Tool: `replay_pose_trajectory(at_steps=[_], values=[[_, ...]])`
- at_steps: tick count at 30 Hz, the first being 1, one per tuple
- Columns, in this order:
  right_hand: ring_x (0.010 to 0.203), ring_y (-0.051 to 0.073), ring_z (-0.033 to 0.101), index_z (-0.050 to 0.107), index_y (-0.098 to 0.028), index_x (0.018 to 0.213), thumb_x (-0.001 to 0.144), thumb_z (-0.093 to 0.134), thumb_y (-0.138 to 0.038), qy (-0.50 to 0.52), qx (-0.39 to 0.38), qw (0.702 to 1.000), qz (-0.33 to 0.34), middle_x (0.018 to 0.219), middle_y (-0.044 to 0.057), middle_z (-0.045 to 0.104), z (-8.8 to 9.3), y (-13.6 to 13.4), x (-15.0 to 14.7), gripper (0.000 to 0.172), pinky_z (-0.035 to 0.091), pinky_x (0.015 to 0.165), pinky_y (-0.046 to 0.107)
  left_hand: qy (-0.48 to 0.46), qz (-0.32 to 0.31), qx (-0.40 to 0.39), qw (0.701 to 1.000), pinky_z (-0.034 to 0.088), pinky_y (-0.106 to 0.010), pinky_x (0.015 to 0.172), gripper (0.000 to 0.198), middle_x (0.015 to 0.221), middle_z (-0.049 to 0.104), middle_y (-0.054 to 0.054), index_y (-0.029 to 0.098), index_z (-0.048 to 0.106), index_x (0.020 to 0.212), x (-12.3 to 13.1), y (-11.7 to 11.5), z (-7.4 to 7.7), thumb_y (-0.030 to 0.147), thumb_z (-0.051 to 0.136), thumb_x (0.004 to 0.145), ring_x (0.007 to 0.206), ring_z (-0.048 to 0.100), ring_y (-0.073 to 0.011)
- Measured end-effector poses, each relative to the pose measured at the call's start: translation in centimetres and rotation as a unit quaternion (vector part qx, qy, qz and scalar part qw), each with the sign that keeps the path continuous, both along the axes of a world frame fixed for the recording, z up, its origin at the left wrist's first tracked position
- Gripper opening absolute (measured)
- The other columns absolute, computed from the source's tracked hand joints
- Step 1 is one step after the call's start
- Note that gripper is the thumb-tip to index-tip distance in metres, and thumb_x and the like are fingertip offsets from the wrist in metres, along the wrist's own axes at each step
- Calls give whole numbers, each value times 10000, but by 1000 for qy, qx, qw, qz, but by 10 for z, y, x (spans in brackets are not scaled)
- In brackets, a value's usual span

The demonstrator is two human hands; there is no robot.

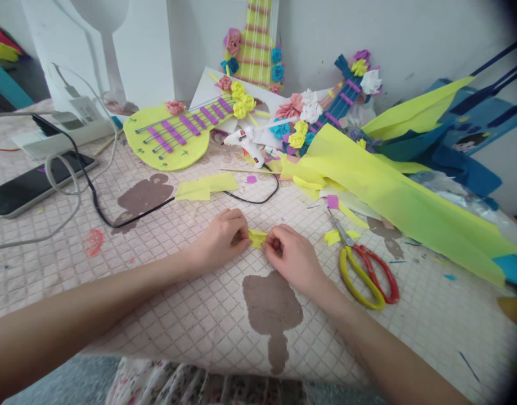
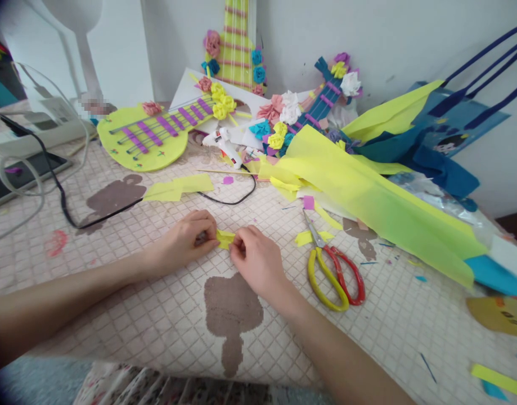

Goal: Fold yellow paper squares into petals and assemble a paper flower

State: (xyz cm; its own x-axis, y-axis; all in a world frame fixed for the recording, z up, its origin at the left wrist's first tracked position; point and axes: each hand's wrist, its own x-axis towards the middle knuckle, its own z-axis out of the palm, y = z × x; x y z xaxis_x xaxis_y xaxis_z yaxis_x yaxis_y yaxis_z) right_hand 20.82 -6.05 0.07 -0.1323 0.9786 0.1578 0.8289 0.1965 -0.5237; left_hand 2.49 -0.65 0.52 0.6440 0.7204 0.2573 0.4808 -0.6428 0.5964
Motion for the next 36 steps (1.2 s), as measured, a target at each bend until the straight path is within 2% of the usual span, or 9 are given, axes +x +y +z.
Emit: replay_pose_trajectory(at_steps=[15, 19, 21, 25, 31, 36], values=[[640, 141, 524, 480, -208, 696, 791, 533, -193, -14, 3, 1000, 7, 716, -6, 551, -2, 0, 1, 110, 364, 574, 267, 1, 9, -2, 1000, 436, -305, 697, 137, 741, 539, -33, 155, 508, 632, 2, 2, -3, 84, 545, 744, 752, 510, -161], [667, 143, 542, 491, -210, 758, 774, 538, -161, 17, -15, 1000, 5, 754, -6, 566, 1, -1, 2, 70, 391, 608, 269, -5, 14, -17, 1000, 449, -317, 726, 81, 777, 555, -33, 155, 539, 706, 1, 1, -2, 85, 548, 747, 790, 520, -172], [677, 138, 548, 494, -210, 807, 761, 537, -129, 34, -28, 999, -2, 784, -9, 579, 3, -2, 2, 104, 400, 623, 267, -17, 21, -33, 999, 459, -313, 730, 82, 817, 563, -33, 154, 557, 774, 0, 0, 0, 78, 545, 747, 808, 529, -171], [722, 139, 556, 517, -218, 854, 770, 501, -92, 28, -34, 999, 23, 850, -2, 581, 7, -3, 2, 151, 397, 639, 265, -30, -8, -56, 998, 467, -296, 740, 150, 864, 553, -42, 157, 622, 811, -1, 1, 2, 60, 516, 766, 853, 542, -169], [748, 137, 560, 541, -212, 852, 785, 478, -77, 5, -39, 998, 40, 856, 1, 570, 8, -3, 2, 163, 400, 666, 262, 0, -29, -58, 998, 459, -280, 715, 175, 830, 547, -45, 160, 672, 812, -2, 6, 0, 74, 524, 777, 828, 539, -165], [724, 140, 560, 527, -215, 843, 848, 500, -182, -20, -29, 999, 26, 851, 1, 573, 6, -3, 0, 43, 391, 636, 265, 8, -24, -41, 999, 447, -299, 728, 81, 824, 553, -45, 148, 639, 789, 0, 5, 0, 162, 562, 809, 818, 531, -172]])
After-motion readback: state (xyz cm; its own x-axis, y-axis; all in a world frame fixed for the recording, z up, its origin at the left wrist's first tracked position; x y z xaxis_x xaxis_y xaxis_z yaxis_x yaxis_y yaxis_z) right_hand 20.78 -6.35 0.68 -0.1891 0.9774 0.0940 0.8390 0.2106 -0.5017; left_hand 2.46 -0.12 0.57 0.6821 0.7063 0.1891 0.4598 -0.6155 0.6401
